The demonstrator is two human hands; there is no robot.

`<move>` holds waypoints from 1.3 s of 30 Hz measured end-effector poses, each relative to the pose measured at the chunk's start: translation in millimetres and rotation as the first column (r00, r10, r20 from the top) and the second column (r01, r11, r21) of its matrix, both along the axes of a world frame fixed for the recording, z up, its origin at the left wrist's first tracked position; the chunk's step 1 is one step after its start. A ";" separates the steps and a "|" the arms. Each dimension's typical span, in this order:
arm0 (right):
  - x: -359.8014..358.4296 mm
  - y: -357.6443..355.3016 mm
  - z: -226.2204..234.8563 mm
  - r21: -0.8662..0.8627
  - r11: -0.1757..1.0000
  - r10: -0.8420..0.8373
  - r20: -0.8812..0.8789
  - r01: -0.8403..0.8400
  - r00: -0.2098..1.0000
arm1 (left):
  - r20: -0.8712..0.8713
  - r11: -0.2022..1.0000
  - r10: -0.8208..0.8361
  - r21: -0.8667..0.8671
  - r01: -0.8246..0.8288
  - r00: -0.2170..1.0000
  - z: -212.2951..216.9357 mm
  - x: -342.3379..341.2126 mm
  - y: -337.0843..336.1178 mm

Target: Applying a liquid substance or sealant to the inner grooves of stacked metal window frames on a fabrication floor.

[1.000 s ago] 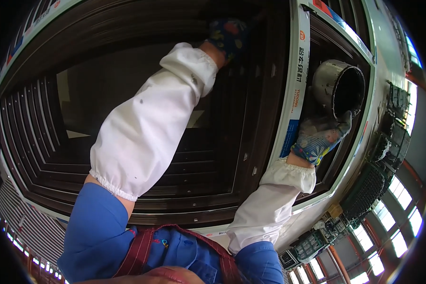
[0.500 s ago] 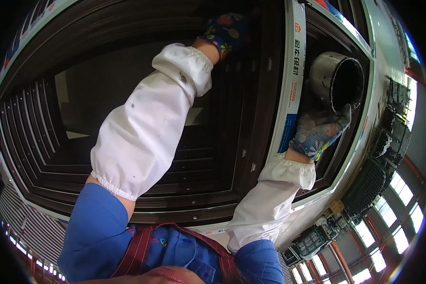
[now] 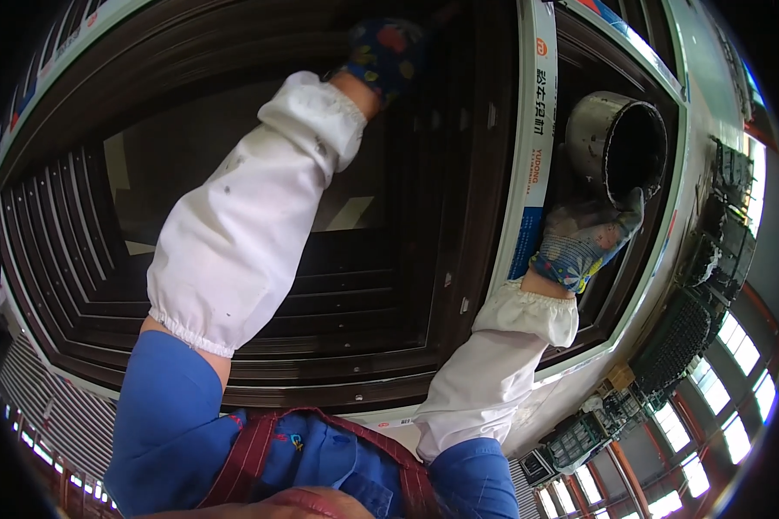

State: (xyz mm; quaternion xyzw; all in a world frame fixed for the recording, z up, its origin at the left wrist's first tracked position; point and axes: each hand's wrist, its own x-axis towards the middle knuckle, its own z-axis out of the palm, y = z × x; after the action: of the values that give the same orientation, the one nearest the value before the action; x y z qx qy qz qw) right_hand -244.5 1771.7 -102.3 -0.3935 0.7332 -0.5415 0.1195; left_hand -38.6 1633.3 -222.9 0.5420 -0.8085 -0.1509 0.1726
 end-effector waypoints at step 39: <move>3.6 10.5 -6.7 0.146 0.989 0.075 -0.287 -0.034 0.955 | -0.244 0.814 -0.142 -0.580 -0.027 0.959 -110.5 -33.0 8.2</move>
State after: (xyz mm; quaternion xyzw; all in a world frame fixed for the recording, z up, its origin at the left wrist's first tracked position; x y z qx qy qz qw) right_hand -240.9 1782.3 -109.0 -0.4799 0.7678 -0.4214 0.0524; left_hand -71.6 1641.5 -333.5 0.4123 -0.8001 0.0223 0.4351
